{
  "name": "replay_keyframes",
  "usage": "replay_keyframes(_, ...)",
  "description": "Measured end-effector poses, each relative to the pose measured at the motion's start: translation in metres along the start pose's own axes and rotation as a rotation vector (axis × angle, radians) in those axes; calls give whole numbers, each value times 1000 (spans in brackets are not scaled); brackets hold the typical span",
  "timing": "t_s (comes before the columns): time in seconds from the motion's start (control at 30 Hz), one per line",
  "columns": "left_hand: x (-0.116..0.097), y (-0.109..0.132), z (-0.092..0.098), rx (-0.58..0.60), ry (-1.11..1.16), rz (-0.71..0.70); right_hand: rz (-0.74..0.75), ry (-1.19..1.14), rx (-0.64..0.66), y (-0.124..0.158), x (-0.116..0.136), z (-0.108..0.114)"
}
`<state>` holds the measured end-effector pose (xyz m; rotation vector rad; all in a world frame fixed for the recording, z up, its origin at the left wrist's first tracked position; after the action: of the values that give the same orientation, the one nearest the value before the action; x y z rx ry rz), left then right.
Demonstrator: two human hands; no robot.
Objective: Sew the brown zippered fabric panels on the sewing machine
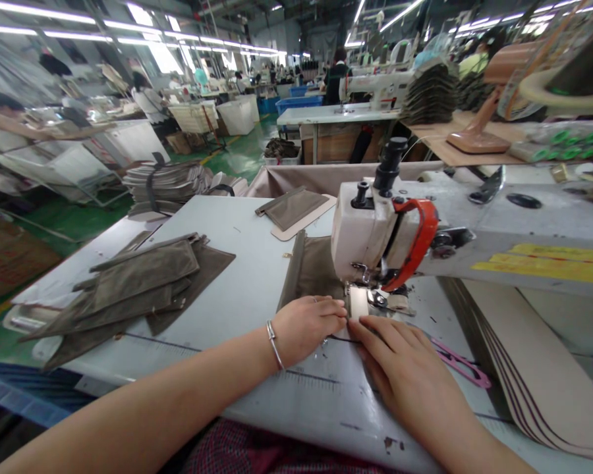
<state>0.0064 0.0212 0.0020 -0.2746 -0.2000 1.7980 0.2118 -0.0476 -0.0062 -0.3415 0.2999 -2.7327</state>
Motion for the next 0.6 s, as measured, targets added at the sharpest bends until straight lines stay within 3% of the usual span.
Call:
replay_keyframes(0.23, 16, -8, 0, -48, 8, 55, -16, 51, 24, -17, -5, 2)
replay_keyframes(0.6, 34, -19, -6, -17, -1, 185, -77, 127, 7, -30, -8, -5)
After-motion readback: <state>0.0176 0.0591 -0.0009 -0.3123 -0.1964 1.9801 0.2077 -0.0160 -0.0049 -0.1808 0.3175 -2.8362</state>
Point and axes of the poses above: each hand's wrist, its own y-axis away from the middle knuckle, its own z-axis out of the back of the hand, x = y × z, the point moved 1 cm from there along -y, towards the middle knuckle, and after that the axes turned 11 degrees about -z, right-handed, at the moved point
